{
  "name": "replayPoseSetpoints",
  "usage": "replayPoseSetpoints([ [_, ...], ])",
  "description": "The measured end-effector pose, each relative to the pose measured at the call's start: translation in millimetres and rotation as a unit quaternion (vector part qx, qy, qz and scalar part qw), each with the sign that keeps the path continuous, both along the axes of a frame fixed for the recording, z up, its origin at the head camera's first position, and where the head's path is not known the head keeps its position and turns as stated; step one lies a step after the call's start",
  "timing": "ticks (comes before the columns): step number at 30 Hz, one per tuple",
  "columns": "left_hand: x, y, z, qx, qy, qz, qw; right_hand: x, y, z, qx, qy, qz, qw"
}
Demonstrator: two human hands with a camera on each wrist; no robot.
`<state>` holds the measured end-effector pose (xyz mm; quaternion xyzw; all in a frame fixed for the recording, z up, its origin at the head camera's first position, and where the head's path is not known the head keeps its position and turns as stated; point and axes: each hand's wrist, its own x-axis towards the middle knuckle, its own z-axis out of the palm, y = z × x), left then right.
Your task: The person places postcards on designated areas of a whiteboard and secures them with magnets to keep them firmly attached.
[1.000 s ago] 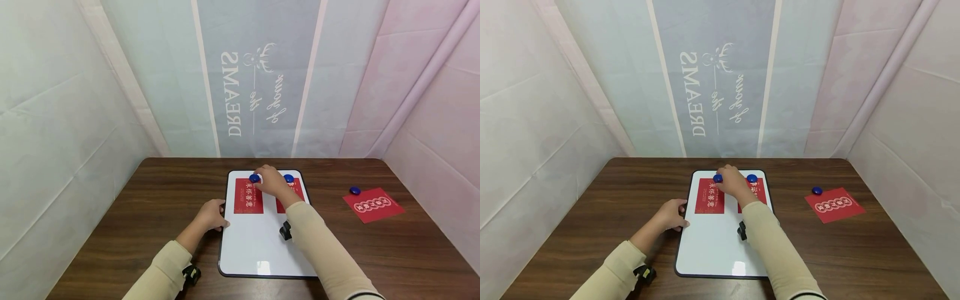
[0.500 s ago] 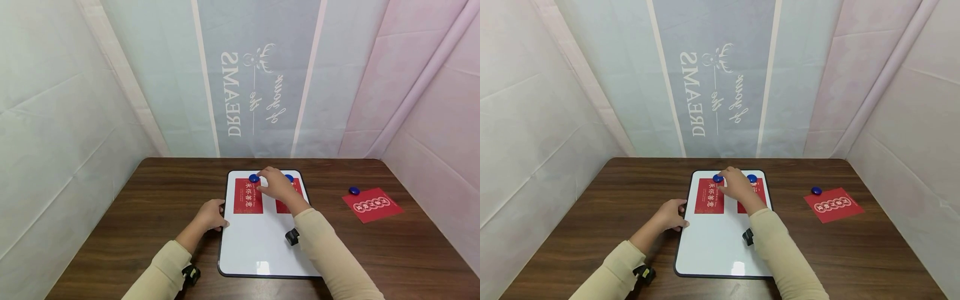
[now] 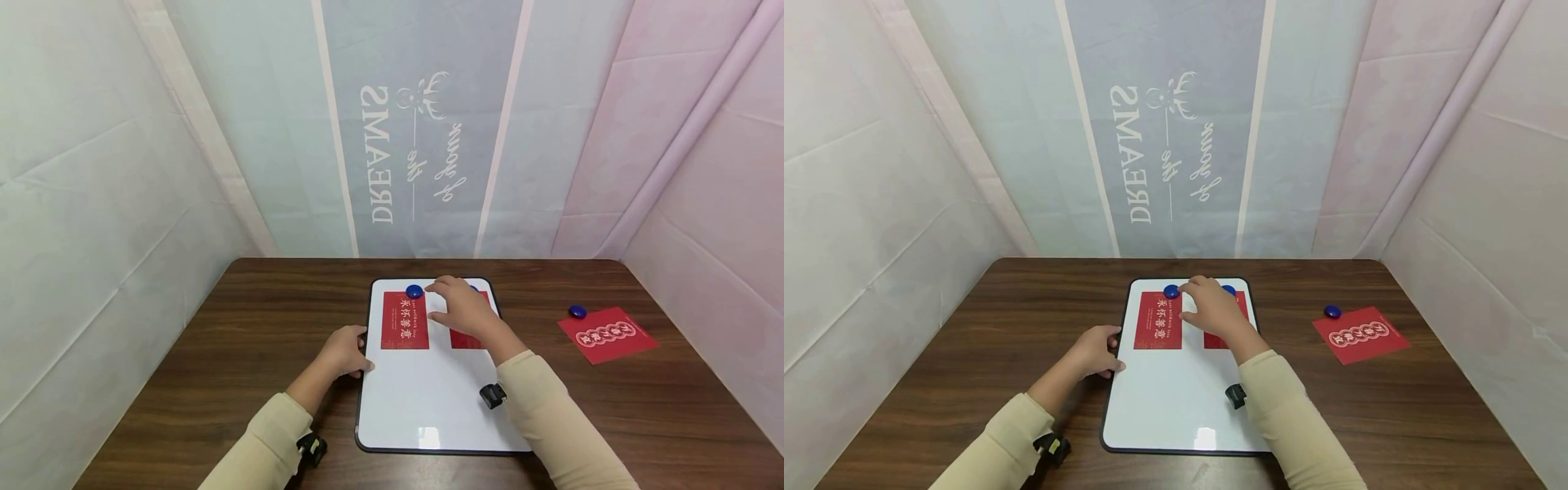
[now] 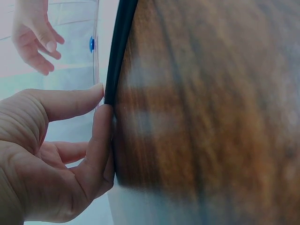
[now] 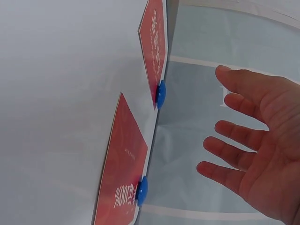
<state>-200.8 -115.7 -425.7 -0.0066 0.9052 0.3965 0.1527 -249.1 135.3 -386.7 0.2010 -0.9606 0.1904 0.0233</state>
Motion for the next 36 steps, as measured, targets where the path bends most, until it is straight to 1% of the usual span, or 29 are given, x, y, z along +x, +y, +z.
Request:
replayPoseSetpoints([
  [6,-0.5,-0.7,0.0,-0.001,0.001,-0.001,1.0,8.9,8,0.5,0.001,0.021,0.002,0.9998],
  [12,-0.3,-0.1,-0.5,0.001,0.001,-0.006,1.0,18.1,18,2.5,-0.013,0.029,0.0,0.9995],
  [18,-0.2,0.0,-0.3,0.007,-0.003,-0.004,1.0,22.6,32,2.1,-0.016,0.028,-0.008,0.9994],
  [23,-0.4,0.2,-0.3,0.005,-0.005,0.0,1.0,27.5,41,5.3,-0.025,0.035,-0.01,0.999],
  [28,-0.3,0.2,-1.7,0.005,-0.004,-0.001,1.0,30.4,50,4.5,-0.025,0.041,-0.02,0.9986],
  [36,0.6,-1.1,-0.5,0.002,0.003,-0.007,1.0,34.4,66,2.8,-0.017,0.033,-0.038,0.9986],
])
